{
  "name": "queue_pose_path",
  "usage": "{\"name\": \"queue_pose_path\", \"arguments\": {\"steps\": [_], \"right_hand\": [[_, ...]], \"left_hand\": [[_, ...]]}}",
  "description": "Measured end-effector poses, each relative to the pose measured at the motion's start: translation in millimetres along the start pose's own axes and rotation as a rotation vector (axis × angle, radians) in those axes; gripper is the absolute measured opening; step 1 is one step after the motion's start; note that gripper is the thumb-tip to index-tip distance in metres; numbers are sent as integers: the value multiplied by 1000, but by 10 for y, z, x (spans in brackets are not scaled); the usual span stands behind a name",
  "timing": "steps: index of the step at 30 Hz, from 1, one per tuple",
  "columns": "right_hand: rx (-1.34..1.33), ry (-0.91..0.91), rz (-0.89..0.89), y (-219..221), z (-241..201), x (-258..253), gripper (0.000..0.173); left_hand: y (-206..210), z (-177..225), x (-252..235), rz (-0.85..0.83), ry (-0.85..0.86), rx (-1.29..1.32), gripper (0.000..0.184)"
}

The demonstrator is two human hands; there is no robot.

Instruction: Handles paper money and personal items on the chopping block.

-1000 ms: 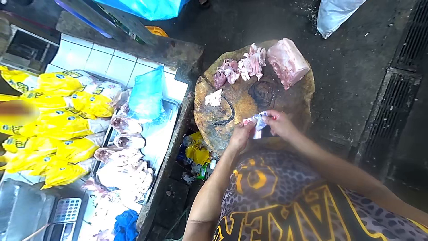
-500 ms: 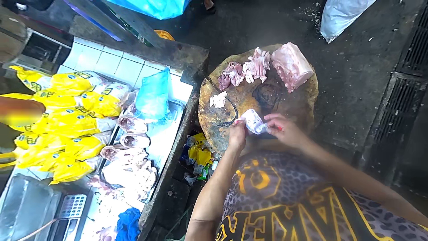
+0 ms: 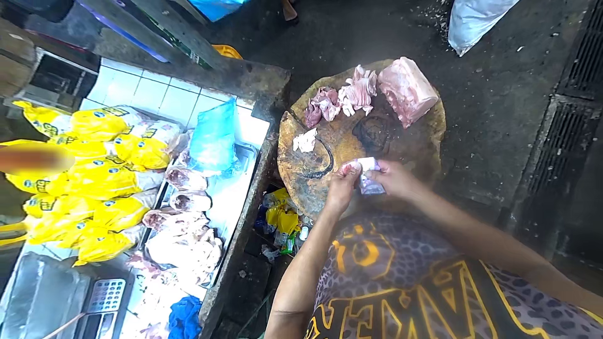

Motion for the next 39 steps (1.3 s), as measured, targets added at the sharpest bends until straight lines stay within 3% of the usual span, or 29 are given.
{"name": "queue_pose_path", "arguments": {"steps": [3,7,10,13,16,18,20,22,23,24,27,28,31,35,39], "right_hand": [[-145,13,109,-123,37,18,30],[-543,-52,-54,-29,30,51,26],[-482,-37,-107,96,39,19,34],[-461,-67,58,45,115,-25,29],[-325,-145,241,-135,50,37,25],[-223,-194,282,-231,-54,84,26],[-168,-207,258,-274,-134,81,27],[-128,-193,226,-284,-183,58,26],[-111,-190,214,-289,-194,32,26],[-101,-190,195,-288,-190,3,26],[-70,-189,166,-276,-183,-32,30],[-50,-185,174,-268,-184,-39,32],[-29,-175,200,-227,-139,-46,36],[-170,-187,231,-263,-45,-45,37],[-242,-13,96,-194,-24,-56,40]], "left_hand": [[-54,-107,-32,4,-52,213,30],[-140,-104,-5,110,-36,164,31],[-135,-103,-25,170,-6,152,28],[-111,-96,-46,196,4,236,28],[-73,-182,-14,185,-167,325,33],[23,-268,46,73,-355,177,29],[81,-320,37,-64,-425,-165,28],[53,-209,7,-68,-344,-458,31],[9,-145,-20,-42,-252,-486,28],[-21,-66,-19,-29,-161,-434,31],[100,185,18,-179,-36,-173,65],[156,219,12,-224,-40,-155,62],[243,128,-63,-261,-104,-196,28],[321,83,-14,-253,-179,-179,25],[247,22,-87,-198,-146,-176,22]]}}
Point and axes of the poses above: each hand's wrist, its own x-axis away from the middle knuckle, its own y-axis out of the palm, z = x × y, the point moved 9 cm from there along -x, towards the middle knuckle, and after that the axes turned 15 degrees about -z, right-handed, at the moved point
